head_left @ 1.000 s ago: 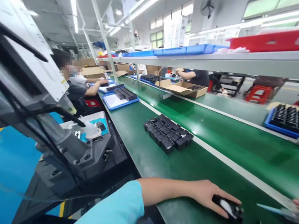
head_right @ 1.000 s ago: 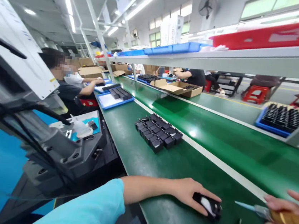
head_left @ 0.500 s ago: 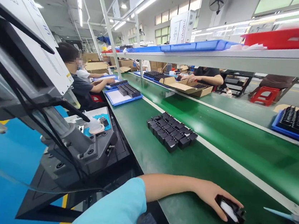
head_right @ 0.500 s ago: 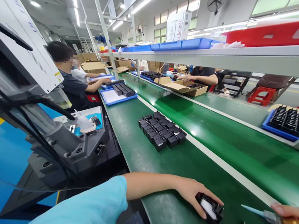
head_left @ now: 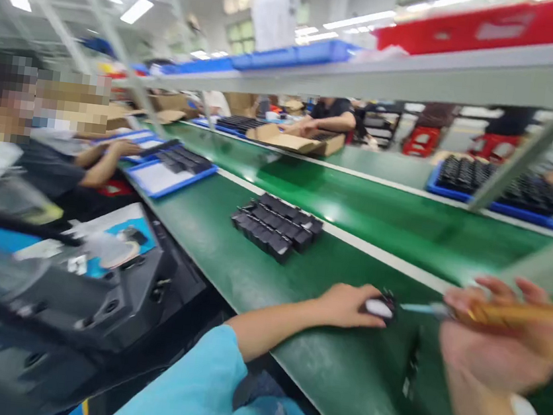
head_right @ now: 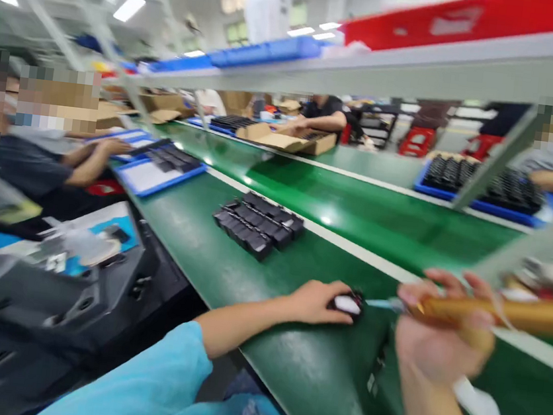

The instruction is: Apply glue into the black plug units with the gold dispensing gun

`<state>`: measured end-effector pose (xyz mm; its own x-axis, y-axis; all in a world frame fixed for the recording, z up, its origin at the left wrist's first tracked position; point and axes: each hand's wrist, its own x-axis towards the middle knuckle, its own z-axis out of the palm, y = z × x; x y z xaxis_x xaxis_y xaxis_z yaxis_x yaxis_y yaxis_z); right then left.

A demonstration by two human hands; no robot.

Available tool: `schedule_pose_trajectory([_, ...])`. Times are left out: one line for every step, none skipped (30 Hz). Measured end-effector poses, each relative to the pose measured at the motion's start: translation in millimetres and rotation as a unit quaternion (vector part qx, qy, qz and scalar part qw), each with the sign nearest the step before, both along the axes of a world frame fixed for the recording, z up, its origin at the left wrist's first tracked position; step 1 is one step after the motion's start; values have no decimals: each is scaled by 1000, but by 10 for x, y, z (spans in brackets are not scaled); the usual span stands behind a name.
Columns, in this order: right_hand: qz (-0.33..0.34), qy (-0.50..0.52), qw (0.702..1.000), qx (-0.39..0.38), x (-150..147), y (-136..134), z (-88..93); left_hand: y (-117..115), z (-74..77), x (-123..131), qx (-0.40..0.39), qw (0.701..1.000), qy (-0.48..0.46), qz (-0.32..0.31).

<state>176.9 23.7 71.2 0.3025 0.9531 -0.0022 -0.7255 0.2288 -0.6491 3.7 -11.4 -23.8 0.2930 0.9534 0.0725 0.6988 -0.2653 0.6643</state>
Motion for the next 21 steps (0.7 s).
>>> schedule_pose_trajectory([23,-47,995,86,-19,-3,35,-20,30,6,15,1000,-11,23])
schedule_pose_trajectory([42,-64,989,128,-32,-5,54,-26,52,8,27,999,-26,37])
schedule_pose_trajectory([49,-68,986,147,-41,-6,58,-19,66,5,40,997,-41,42])
schedule_pose_trajectory([56,-70,984,156,-47,-9,54,-2,70,1,56,996,-56,49])
schedule_pose_trajectory([58,-72,982,163,-53,-14,45,17,67,-2,68,994,-64,55])
schedule_pose_trajectory([67,-73,981,167,-59,-23,36,33,59,-4,81,993,-70,57])
schedule_pose_trajectory([76,-70,980,167,-65,-36,31,40,52,-4,91,991,-76,58])
schedule_pose_trajectory([83,-69,979,171,-71,-50,29,38,47,-3,100,990,-82,58])
schedule_pose_trajectory([86,-69,978,175,-77,-64,30,29,47,-1,108,989,-87,58])
schedule_pose_trajectory([85,-72,977,179,-81,-75,32,15,50,0,116,987,-91,58])
schedule_pose_trajectory([82,-76,977,182,-83,-81,34,0,56,1,124,986,-94,59])
schedule_pose_trajectory([79,-79,977,184,-84,-83,34,-13,63,0,131,985,-96,61])
schedule_pose_trajectory([77,-82,976,185,-84,-81,33,-22,71,-1,138,984,-97,63])
schedule_pose_trajectory([76,-82,976,186,-84,-77,30,-28,78,-3,146,982,-99,65])
schedule_pose_trajectory([79,-81,976,186,-83,-73,27,-31,85,-6,153,981,-100,67])
schedule_pose_trajectory([82,-79,975,190,-83,-71,24,-32,91,-8,161,979,-101,68])
schedule_pose_trajectory([85,-77,974,196,-84,-71,22,-32,96,-9,170,978,-100,67])
schedule_pose_trajectory([86,-76,973,201,-85,-73,22,-32,100,-9,178,977,-98,65])
schedule_pose_trajectory([85,-75,972,204,-87,-77,24,-34,102,-9,186,976,-95,62])
schedule_pose_trajectory([82,-75,972,207,-90,-82,28,-36,104,-8,193,975,-92,58])
schedule_pose_trajectory([77,-75,972,208,-93,-87,32,-38,105,-6,198,975,-90,56])
